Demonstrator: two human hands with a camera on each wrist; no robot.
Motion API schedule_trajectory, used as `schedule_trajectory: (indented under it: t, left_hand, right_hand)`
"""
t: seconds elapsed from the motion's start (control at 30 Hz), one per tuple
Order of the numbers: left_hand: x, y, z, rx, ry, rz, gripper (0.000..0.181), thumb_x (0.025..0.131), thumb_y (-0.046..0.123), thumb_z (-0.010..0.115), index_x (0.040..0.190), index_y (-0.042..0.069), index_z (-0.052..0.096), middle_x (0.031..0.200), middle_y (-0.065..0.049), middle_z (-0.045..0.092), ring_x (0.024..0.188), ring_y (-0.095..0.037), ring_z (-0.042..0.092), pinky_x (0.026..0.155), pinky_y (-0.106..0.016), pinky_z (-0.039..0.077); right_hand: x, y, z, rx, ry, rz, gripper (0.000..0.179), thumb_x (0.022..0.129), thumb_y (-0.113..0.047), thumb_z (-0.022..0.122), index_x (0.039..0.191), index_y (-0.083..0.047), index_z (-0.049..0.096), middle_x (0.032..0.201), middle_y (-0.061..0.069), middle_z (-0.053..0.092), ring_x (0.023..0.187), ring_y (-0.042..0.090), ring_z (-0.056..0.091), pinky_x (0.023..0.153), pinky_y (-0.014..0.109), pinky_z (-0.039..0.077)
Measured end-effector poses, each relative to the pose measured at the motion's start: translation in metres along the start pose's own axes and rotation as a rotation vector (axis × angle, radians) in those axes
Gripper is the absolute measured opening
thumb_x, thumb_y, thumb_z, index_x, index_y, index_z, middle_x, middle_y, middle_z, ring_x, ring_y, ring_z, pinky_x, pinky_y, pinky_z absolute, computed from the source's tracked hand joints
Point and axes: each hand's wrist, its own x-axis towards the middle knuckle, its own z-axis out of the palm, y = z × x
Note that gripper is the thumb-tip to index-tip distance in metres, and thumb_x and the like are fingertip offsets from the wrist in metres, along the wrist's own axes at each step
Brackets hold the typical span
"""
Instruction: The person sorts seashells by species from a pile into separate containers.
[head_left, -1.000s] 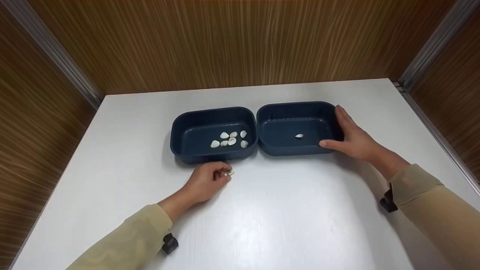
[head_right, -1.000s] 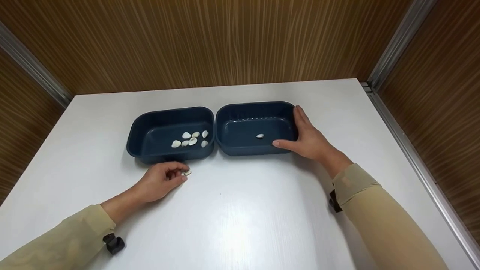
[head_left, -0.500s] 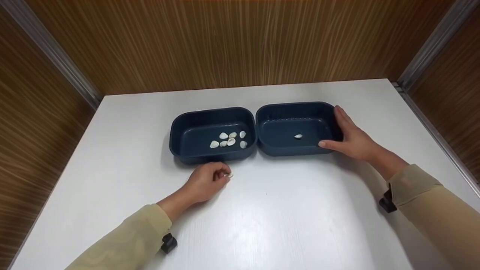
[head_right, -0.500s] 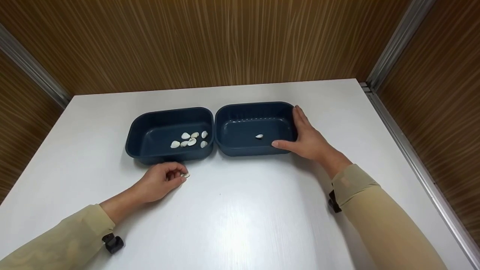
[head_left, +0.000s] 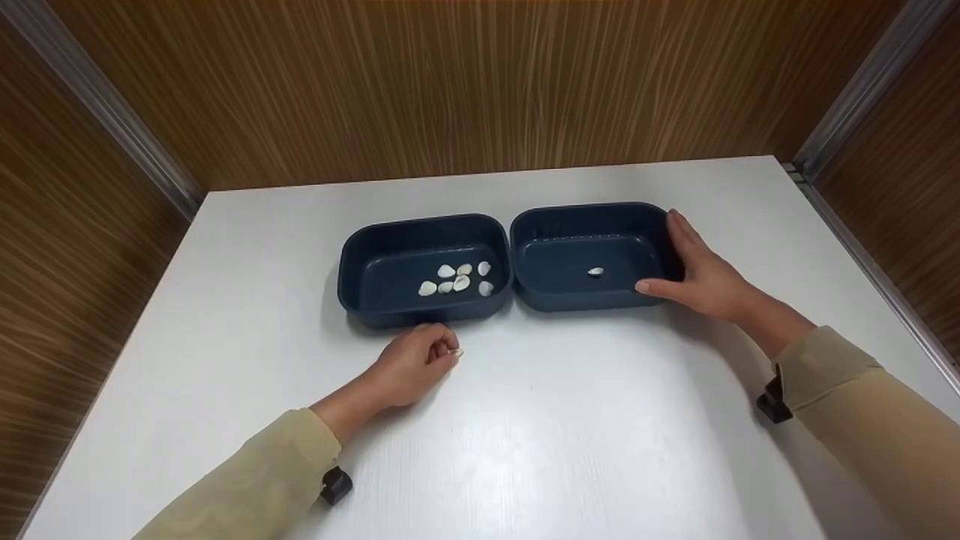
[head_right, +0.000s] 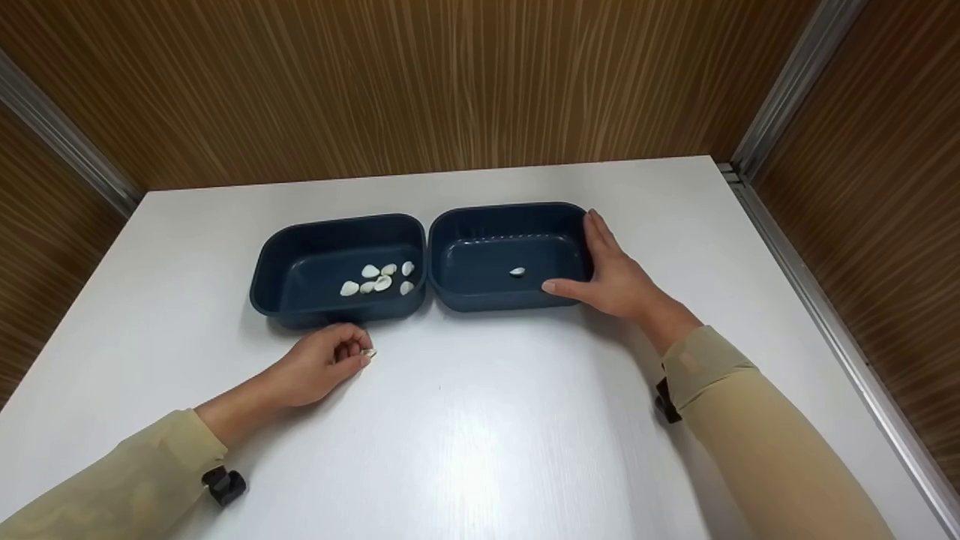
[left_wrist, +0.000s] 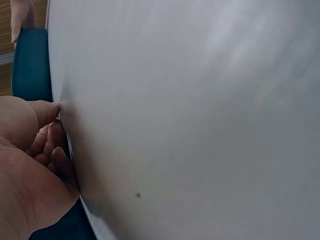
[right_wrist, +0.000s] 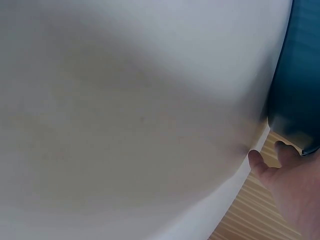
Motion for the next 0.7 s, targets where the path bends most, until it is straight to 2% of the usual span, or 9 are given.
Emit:
schedule_trajectory:
  t: [0.4, 0.7]
  left_hand:
    - [-0.003, 0.003, -0.005, -0.053, -0.032, -0.006, 0.005, 0.104, 0.015, 0.069, 0.105, 0.010, 0.067, 0.095, 0.002, 0.057, 0.084, -0.013, 0.052, 0.076, -0.028, 0.044]
    - [-0.009, 0.010, -0.012, -0.082, -0.071, 0.001, 0.006, 0.104, 0.010, 0.067, 0.110, 0.011, 0.067, 0.103, -0.001, 0.058, 0.095, -0.015, 0.055, 0.085, -0.032, 0.048]
  right_hand:
    - [-0.001, -0.001, -0.001, 0.014, -0.002, -0.004, 0.122, 0.094, -0.056, 0.076, 0.170, -0.018, -0.012, 0.178, 0.004, -0.015, 0.163, 0.033, -0.007, 0.127, 0.066, 0.007]
    - [-0.001, -0.001, -0.001, 0.000, -0.005, 0.005, 0.122, 0.094, -0.057, 0.075, 0.170, -0.019, -0.013, 0.177, 0.004, -0.016, 0.163, 0.033, -0.007, 0.127, 0.066, 0.008]
